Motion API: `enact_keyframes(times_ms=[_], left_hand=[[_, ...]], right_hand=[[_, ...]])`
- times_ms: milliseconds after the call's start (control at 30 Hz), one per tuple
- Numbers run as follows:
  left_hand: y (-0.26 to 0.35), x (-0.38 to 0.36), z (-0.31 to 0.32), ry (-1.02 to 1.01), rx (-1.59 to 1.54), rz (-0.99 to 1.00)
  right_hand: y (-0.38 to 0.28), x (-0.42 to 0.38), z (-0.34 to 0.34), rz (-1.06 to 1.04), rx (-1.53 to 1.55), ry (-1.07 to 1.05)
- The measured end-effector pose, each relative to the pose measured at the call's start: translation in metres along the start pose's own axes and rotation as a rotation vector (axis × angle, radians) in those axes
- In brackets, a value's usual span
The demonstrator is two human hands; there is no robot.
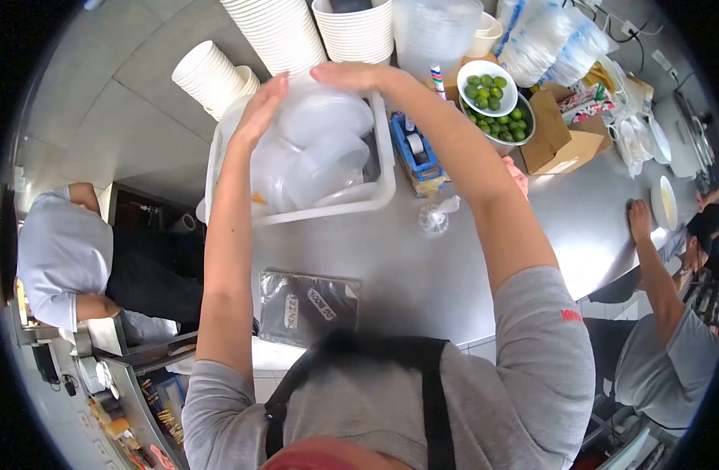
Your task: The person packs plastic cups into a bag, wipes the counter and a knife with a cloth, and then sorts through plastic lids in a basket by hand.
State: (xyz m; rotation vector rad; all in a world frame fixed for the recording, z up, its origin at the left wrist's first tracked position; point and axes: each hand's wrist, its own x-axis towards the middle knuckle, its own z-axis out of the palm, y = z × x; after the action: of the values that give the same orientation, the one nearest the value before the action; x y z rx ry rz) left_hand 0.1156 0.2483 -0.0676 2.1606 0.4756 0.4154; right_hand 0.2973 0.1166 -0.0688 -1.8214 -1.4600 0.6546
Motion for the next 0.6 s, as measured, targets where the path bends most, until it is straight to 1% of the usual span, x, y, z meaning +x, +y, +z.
enact_keyframes(times_ms=[33, 67, 100, 133, 167, 200, 233, 267, 300, 333, 367, 433, 467, 500, 533, 567, 600], left_hand=[[0.0, -0.001, 0.004, -0.011, -0.001, -0.001], [0.001, -0.002, 0.008, 0.206, 0.076, 0.118], [0.003, -0.002, 0.012, 0.425, 0.149, 0.239], [-0.003, 0.005, 0.011, 0.314, 0.244, 0.384], [-0.011, 0.007, 0.013, 0.306, 0.239, 0.387], [-0.01, 0.005, 0.013, 0.146, 0.193, 0.235], [-0.008, 0.003, 0.014, -0.012, 0.146, 0.083], [-0.007, 0.002, 0.012, -0.016, 0.141, 0.088], [-0.005, -0.001, 0.009, 0.07, 0.13, 0.146], [-0.002, -0.003, 0.008, 0.156, 0.118, 0.2], [0.001, -0.003, 0.009, 0.151, 0.115, 0.199], [0.014, -0.009, 0.012, 0.223, 0.074, 0.276], [0.02, -0.013, 0.015, 0.219, 0.07, 0.269], [0.031, -0.022, 0.018, 0.225, 0.08, 0.308], [0.037, -0.029, 0.02, 0.235, 0.089, 0.345], [0.042, -0.035, 0.018, 0.236, 0.086, 0.33], [0.044, -0.04, 0.016, 0.215, 0.074, 0.37]], right_hand=[[-0.001, 0.001, -0.008, 0.033, 0.005, -0.082], [-0.003, 0.003, -0.015, 0.076, 0.063, -0.08], [-0.005, 0.001, -0.017, 0.059, 0.044, -0.008], [-0.013, -0.004, -0.022, 0.061, 0.006, -0.018], [-0.021, -0.009, -0.028, 0.062, -0.031, -0.03], [-0.021, -0.009, -0.038, 0.068, -0.033, -0.025], [-0.019, -0.006, -0.052, 0.02, -0.3, 0.044], [-0.015, -0.005, -0.06, -0.027, -0.564, 0.112], [-0.017, -0.009, -0.062, -0.02, -0.566, 0.115], [-0.018, -0.015, -0.061, 0.11, -0.739, 0.045], [-0.019, -0.021, -0.057, 0.24, -0.909, -0.031], [-0.009, -0.029, -0.039, 0.275, -0.962, -0.048], [-0.004, -0.032, -0.031, 0.268, -0.985, 0.032], [0.0, -0.036, -0.024, 0.259, -1.008, 0.11], [0.004, -0.03, -0.027, 0.259, -1.007, 0.097], [0.005, -0.019, -0.036, 0.23, -0.99, 0.287], [0.003, -0.014, -0.038, 0.2, -0.961, 0.473]])
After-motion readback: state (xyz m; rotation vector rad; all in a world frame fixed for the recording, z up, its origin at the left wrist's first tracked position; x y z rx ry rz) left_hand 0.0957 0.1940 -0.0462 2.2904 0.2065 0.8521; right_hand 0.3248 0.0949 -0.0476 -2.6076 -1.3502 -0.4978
